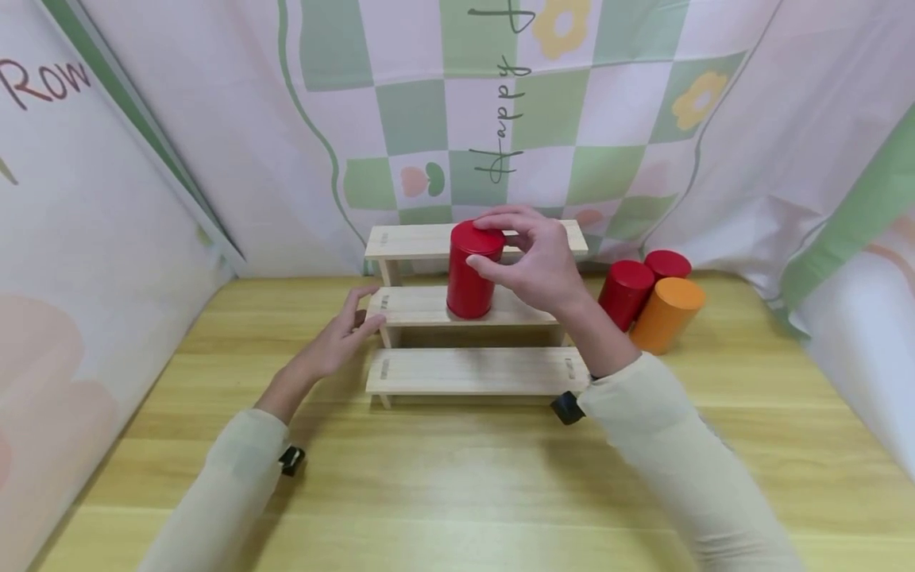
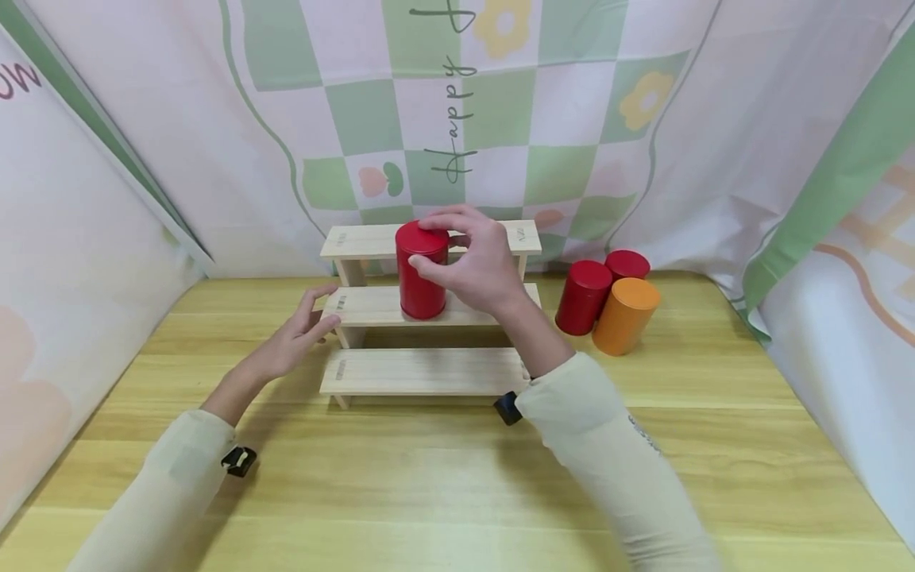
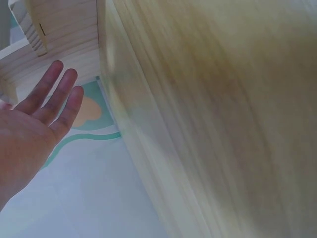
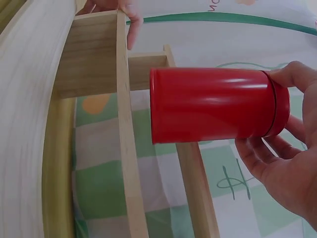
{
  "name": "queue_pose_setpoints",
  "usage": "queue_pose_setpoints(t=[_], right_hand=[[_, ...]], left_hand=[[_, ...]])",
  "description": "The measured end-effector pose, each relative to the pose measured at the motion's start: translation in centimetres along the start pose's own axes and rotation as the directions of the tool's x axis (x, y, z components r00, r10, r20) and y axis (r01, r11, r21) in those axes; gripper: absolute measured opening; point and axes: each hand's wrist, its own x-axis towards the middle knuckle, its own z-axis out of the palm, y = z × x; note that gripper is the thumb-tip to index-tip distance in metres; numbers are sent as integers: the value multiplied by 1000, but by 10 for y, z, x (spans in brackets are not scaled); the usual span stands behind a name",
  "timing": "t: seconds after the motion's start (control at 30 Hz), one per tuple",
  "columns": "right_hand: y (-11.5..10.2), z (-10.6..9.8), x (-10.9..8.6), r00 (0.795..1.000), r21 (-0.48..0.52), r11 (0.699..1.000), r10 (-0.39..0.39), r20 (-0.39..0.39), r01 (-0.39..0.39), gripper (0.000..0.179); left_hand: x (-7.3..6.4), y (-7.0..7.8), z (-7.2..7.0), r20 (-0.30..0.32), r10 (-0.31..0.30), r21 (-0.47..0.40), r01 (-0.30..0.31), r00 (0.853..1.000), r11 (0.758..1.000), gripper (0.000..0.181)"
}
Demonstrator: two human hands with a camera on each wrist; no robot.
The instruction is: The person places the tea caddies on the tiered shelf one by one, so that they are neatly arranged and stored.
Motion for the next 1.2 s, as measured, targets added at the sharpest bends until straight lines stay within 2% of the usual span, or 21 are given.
queue_pose_setpoints(t=[0.17,0.5,0.87,1.03,1.2], right_hand=[[0,9,1,1000,17,1000,12,10,-12,42],[-2,24,6,999,68,997,-29,45,26,41],[-5,31,9,998,56,998,-33,54,30,40],[-6,35,12,997,46,998,-38,68,35,40],[-6,39,14,996,30,999,-40,76,38,40]], left_hand=[[0,1,0,5,-7,-7,7,1000,1000,58],[1,0,-1,6,5,-13,-5,1000,1000,56],[0,0,-1,6,11,-27,-10,1000,1000,56],[1,-2,-1,8,33,-45,-33,999,998,57],[1,-2,-1,9,26,-47,-25,1000,999,58]])
